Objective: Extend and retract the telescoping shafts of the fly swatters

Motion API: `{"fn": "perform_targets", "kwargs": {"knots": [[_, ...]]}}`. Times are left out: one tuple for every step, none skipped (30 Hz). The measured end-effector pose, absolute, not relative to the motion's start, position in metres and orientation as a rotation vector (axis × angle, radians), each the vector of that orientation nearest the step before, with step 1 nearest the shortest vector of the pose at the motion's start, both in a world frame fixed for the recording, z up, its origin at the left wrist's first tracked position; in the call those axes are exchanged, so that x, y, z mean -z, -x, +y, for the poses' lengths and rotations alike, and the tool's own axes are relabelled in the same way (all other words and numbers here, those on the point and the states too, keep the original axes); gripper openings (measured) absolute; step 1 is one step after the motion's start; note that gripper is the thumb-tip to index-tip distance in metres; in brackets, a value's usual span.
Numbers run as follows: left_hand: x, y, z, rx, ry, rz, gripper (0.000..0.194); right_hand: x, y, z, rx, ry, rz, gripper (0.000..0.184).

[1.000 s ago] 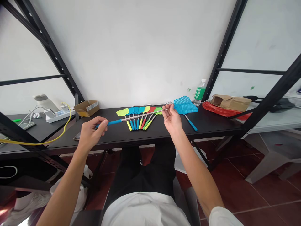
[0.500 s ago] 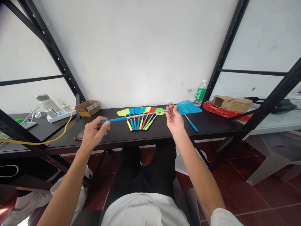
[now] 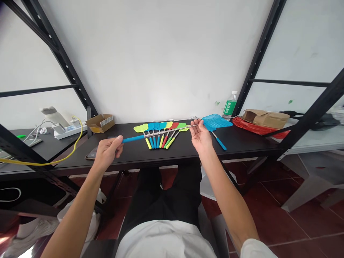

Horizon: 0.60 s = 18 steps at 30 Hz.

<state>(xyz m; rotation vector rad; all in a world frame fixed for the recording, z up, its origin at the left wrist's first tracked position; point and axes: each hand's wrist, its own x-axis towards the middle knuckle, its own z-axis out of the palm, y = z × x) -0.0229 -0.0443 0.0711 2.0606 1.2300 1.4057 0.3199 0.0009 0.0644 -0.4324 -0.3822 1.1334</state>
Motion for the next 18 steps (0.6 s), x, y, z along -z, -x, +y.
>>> {"fn": "perform_targets", "kwargs": {"knots": [[-0.071, 0.0229, -0.0441, -1.408, -2.037, 1.227, 0.059, -0.0636, -0.3199, 0.0012, -1.134, 0.431, -0.386, 0.006], [-0.071, 0.0228, -0.0441, -1.41, -2.021, 1.227, 0.059, -0.0629, -0.32, 0.0016, -1.136, 0.43, -0.386, 0.005], [-0.0714, 0.0226, -0.0443, -1.405, -2.019, 1.229, 0.058, -0.0623, -0.3201, 0.0019, -1.137, 0.428, -0.383, 0.005], [-0.0719, 0.0224, -0.0447, -1.392, -2.028, 1.227, 0.057, -0.0618, -0.3205, 0.0024, -1.136, 0.425, -0.379, 0.006], [-0.0725, 0.0222, -0.0452, -1.382, -2.038, 1.221, 0.055, -0.0613, -0.3211, 0.0028, -1.132, 0.422, -0.375, 0.007], [-0.0732, 0.022, -0.0457, -1.378, -2.043, 1.211, 0.05, -0.061, -0.322, 0.0033, -1.124, 0.419, -0.373, 0.007], [-0.0737, 0.0219, -0.0461, -1.38, -2.04, 1.201, 0.042, -0.0608, -0.323, 0.0037, -1.113, 0.417, -0.372, 0.007], [-0.074, 0.0218, -0.0463, -1.39, -2.029, 1.192, 0.033, -0.0606, -0.3241, 0.0041, -1.102, 0.418, -0.372, 0.006], [-0.074, 0.0219, -0.0465, -1.41, -2.015, 1.187, 0.025, -0.0606, -0.3251, 0.0043, -1.091, 0.421, -0.372, 0.006], [-0.074, 0.022, -0.0466, -1.437, -2.004, 1.188, 0.021, -0.0608, -0.3258, 0.0044, -1.083, 0.425, -0.369, 0.006], [-0.0739, 0.0223, -0.0467, -1.458, -2.003, 1.194, 0.021, -0.0611, -0.3263, 0.0044, -1.08, 0.428, -0.364, 0.007], [-0.0738, 0.0225, -0.047, -1.468, -2.012, 1.203, 0.021, -0.0615, -0.3263, 0.0041, -1.08, 0.428, -0.358, 0.007], [-0.074, 0.0228, -0.0474, -1.471, -2.027, 1.212, 0.02, -0.0622, -0.326, 0.0037, -1.083, 0.427, -0.35, 0.006], [-0.0744, 0.0231, -0.0482, -1.467, -2.043, 1.217, 0.02, -0.0629, -0.3255, 0.0031, -1.09, 0.425, -0.342, 0.007], [-0.0751, 0.0235, -0.0491, -1.46, -2.059, 1.217, 0.02, -0.0637, -0.3249, 0.0023, -1.099, 0.424, -0.337, 0.009], [-0.076, 0.0238, -0.0503, -1.45, -2.073, 1.213, 0.022, -0.0646, -0.3242, 0.0014, -1.107, 0.422, -0.336, 0.011], [-0.0771, 0.024, -0.0514, -1.445, -2.083, 1.207, 0.024, -0.0655, -0.3236, 0.0005, -1.114, 0.419, -0.341, 0.012], [-0.0782, 0.0243, -0.0525, -1.444, -2.088, 1.203, 0.028, -0.0664, -0.3231, -0.0005, -1.117, 0.414, -0.351, 0.012]]}}
